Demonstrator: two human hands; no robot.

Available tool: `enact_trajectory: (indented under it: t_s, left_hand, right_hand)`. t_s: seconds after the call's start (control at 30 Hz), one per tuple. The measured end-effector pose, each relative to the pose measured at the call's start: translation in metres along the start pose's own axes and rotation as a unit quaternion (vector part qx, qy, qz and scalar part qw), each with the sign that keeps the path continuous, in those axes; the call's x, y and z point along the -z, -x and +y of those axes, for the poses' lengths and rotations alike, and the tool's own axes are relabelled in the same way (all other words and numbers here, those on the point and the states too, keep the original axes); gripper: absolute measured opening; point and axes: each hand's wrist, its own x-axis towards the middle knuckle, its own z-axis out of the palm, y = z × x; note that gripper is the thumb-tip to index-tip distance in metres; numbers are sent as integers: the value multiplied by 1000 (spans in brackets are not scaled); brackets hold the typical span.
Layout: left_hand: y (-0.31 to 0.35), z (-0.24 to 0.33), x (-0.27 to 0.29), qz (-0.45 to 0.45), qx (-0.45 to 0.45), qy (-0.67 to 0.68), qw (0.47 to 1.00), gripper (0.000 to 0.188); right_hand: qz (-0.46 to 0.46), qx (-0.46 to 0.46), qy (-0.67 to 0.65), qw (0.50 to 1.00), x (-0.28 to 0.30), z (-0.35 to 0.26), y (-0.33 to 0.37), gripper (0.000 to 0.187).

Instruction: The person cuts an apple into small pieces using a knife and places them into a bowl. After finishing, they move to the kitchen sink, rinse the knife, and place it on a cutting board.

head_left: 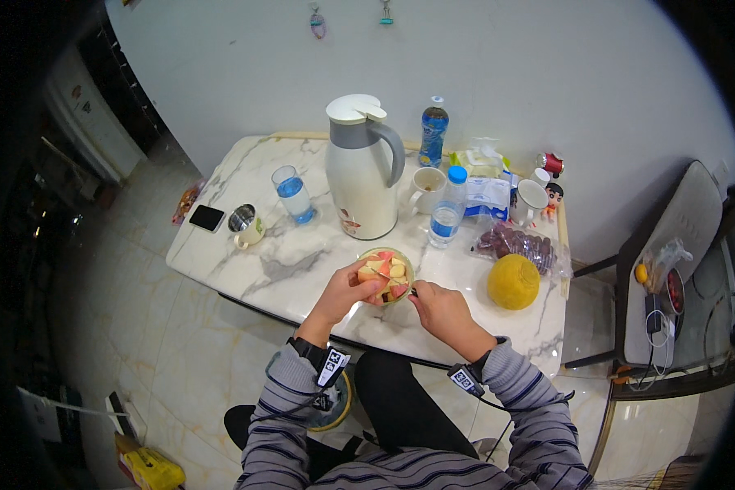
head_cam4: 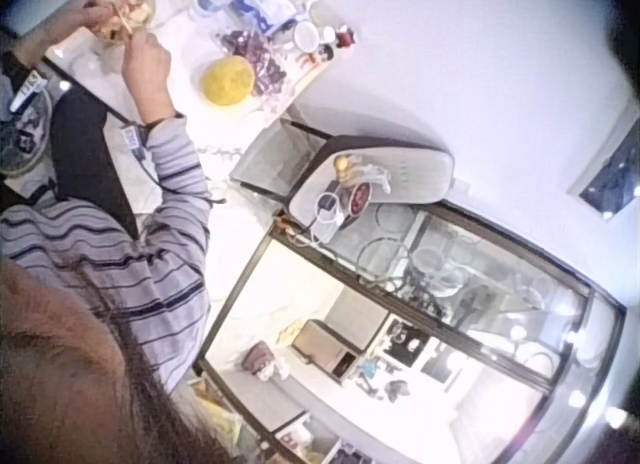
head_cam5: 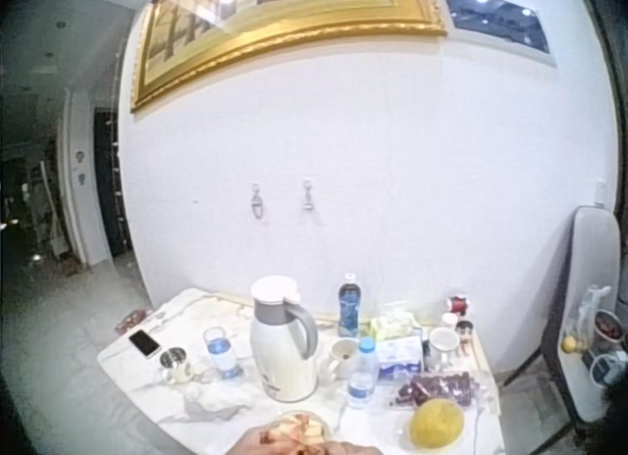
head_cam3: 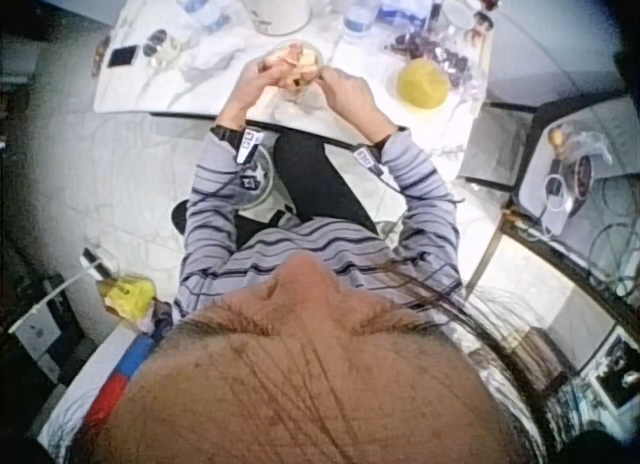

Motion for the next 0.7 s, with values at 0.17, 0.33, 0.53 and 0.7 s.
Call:
enact_trajectory:
  t_s: [0.17, 0.33, 0.53, 0.7]
  left_hand:
    - [-2, 1, 9, -98, 126, 157, 975, 45]
    - [-2, -1, 13, -90, 110, 59, 988, 49]
    - [-3, 11, 3, -113, 108, 10, 988, 52]
    - [-4, 7, -5, -142, 132, 184, 964, 39]
  right_hand:
    - [15, 12, -15, 1000, -4, -1, -1, 19]
    - [-9, 10, -6, 1000, -4, 2, -1, 19]
    - [9, 23, -7, 1000, -2, 2, 1, 21]
    - [-7, 22, -1, 1000, 1, 1, -5, 20]
